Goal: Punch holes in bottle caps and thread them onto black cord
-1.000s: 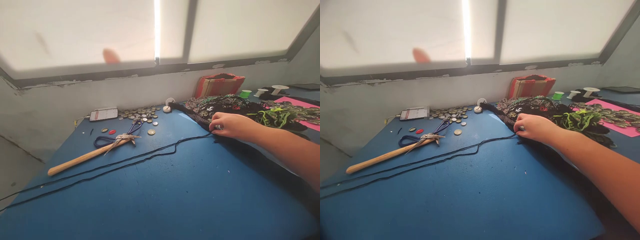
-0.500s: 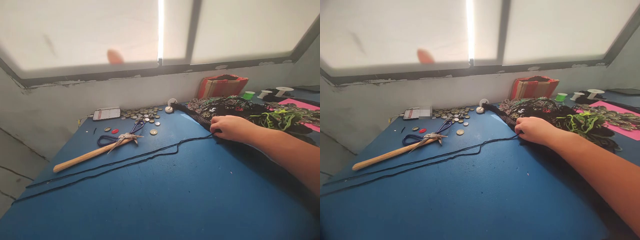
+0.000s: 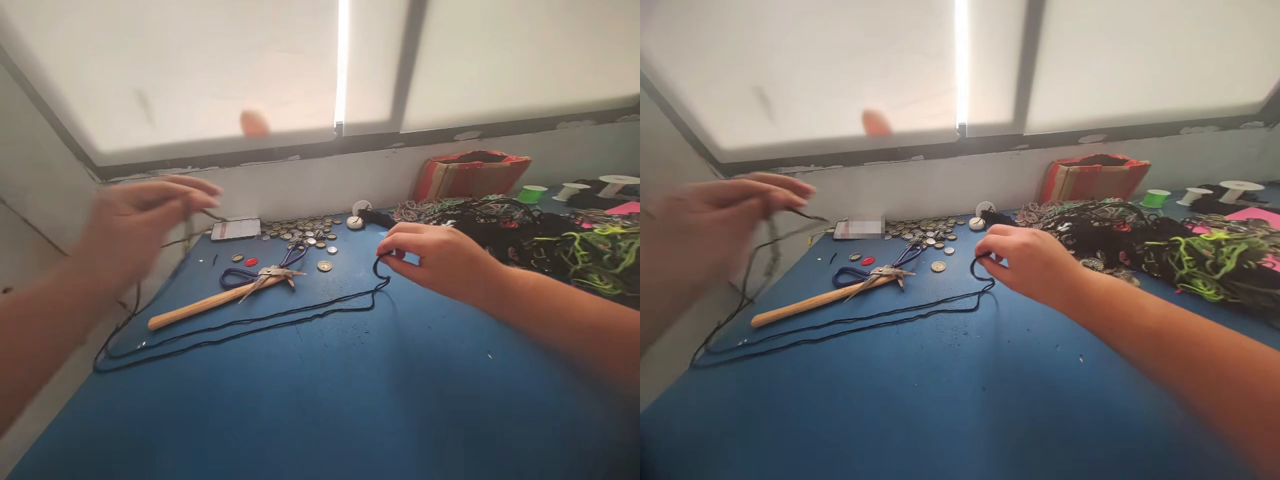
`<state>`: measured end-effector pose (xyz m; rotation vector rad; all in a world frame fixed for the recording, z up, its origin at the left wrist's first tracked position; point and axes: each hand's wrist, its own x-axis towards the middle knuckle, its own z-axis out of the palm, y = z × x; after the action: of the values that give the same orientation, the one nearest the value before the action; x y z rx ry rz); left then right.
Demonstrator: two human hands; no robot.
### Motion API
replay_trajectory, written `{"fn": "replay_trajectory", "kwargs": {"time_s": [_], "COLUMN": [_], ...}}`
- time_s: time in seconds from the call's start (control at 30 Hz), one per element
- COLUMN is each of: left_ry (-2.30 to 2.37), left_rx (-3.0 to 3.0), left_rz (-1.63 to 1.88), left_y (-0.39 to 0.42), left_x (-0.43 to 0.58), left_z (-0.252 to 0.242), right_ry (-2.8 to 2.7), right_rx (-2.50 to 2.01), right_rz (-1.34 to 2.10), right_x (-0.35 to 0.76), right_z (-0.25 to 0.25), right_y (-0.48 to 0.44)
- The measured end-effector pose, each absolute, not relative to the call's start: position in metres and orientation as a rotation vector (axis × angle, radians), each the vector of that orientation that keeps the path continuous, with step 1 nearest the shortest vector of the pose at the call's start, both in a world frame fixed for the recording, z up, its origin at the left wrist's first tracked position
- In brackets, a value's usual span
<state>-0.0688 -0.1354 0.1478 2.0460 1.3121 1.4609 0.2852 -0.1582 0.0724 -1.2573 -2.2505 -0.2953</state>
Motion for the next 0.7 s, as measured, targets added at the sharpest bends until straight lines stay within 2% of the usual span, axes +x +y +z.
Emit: {"fn": "replay_trajectory", "kwargs": {"time_s": [0.07,0.2,0.37,0.53,0.7], "left_ry": [1.006,0.77,0.724,0.721,0.807], "left_rx": [2.103,1.962,1.773,1.595,1.696], "left_rz": [1.324,0.968,0.917,1.004,0.99], "left_y": [-0.126,-0.11,-0.108,-0.111,-0.114], "left_x": [-0.041,0.018,0.051,0.059,0.057], "left_z": [0.129,0.085,0.056,0.052,0.051], "right_ry": [-2.236,-2.15,-2.017,-1.846,-1.708], "right_rx": [-1.189,-1.137,-1.135,-1.18,-1.134], "right_rz": [-0.221,-0.08,0.081,0.308,0.592], "right_x": [0.266,0.247,0.241,0.234,0.233], "right_z": [0.069,0.056,0.042,0.033,0.033], "right_y": [-0.158,-0.156,-0.155,-0.159,-0.161]}}
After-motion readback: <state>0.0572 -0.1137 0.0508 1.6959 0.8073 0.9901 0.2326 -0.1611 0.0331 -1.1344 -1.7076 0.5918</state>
